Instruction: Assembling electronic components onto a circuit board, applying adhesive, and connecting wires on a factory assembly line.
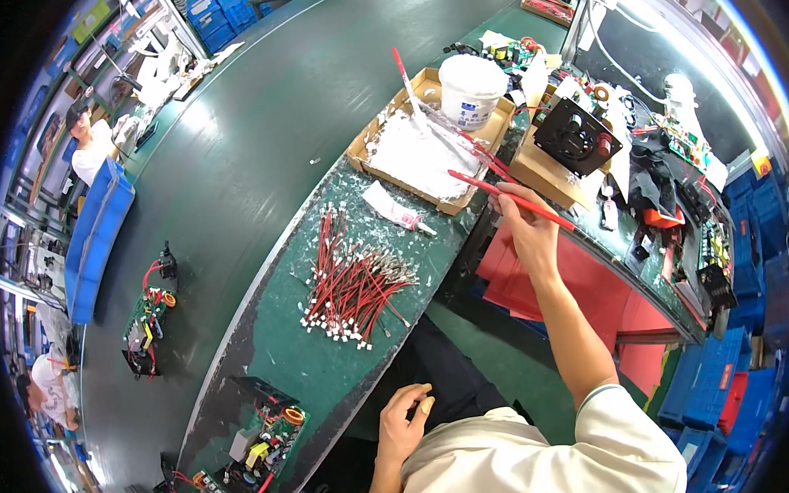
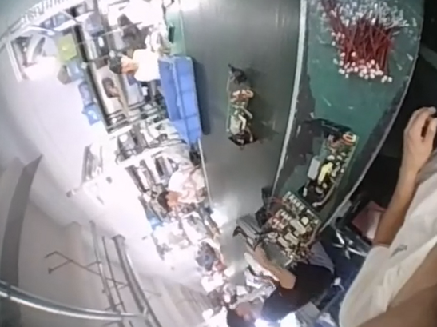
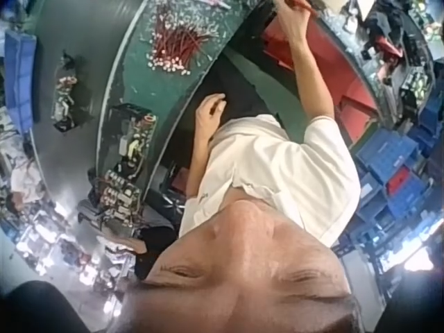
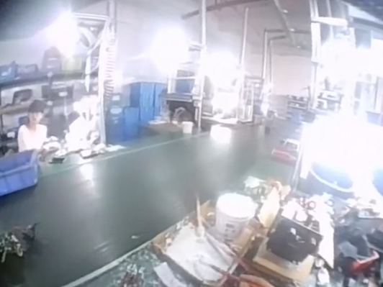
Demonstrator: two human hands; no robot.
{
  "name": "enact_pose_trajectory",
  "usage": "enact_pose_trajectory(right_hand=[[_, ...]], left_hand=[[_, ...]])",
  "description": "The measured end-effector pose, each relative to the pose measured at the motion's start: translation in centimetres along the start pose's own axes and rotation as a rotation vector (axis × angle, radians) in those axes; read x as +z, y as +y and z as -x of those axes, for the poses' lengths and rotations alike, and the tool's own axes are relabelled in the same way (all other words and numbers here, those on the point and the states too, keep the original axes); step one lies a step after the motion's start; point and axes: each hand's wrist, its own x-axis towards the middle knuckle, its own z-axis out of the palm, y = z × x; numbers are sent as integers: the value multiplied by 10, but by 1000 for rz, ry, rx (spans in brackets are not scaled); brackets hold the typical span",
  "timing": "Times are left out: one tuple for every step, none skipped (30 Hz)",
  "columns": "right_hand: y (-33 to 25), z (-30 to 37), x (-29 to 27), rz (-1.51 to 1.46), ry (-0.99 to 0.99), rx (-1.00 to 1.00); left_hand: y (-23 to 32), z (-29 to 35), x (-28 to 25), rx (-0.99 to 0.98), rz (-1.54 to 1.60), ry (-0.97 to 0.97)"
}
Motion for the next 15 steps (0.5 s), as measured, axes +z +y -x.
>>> enact_pose_trajectory(right_hand=[[4, -1, 5, -125, 65, 17], [10, -1, 8, -117, 76, 37], [14, -1, 8, -118, 76, 36], [17, 0, 7, -102, 94, 79], [17, 1, 7, -87, 110, 125], [17, 0, 6, -96, 135, 152], [17, 0, 6, -96, 133, 154], [16, -1, 5, -73, 127, 151], [15, -2, 3, -49, 122, 147], [13, -2, 2, -48, 123, 146], [11, -2, 1, -31, 96, 126], [8, -2, 1, -13, 70, 106], [4, -1, -2, -14, 68, 105], [-1, 1, -7, 74, 22, 35], [-6, 3, -9, 162, -25, -36]], left_hand=[[-1, 1, 1, -1, 0, -1], [-2, 1, 0, 17, -7, -1], [-2, 0, 0, 35, -14, -1], [-2, 0, -1, 35, -15, -1], [0, 0, -1, 26, -8, 1], [1, 0, -1, 17, -2, 1], [0, 1, -1, 15, -2, 3], [-1, 2, -2, 15, 1, 9], [-2, 2, -3, 15, 4, 16], [-2, 2, -2, 16, 6, 14], [-1, 2, -3, 10, 2, 8], [-1, 2, -3, 5, -2, 2], [-2, 2, -3, 5, -2, 4], [-3, 2, -2, 11, -1, 3], [-3, 3, -2, 18, -1, 2]])
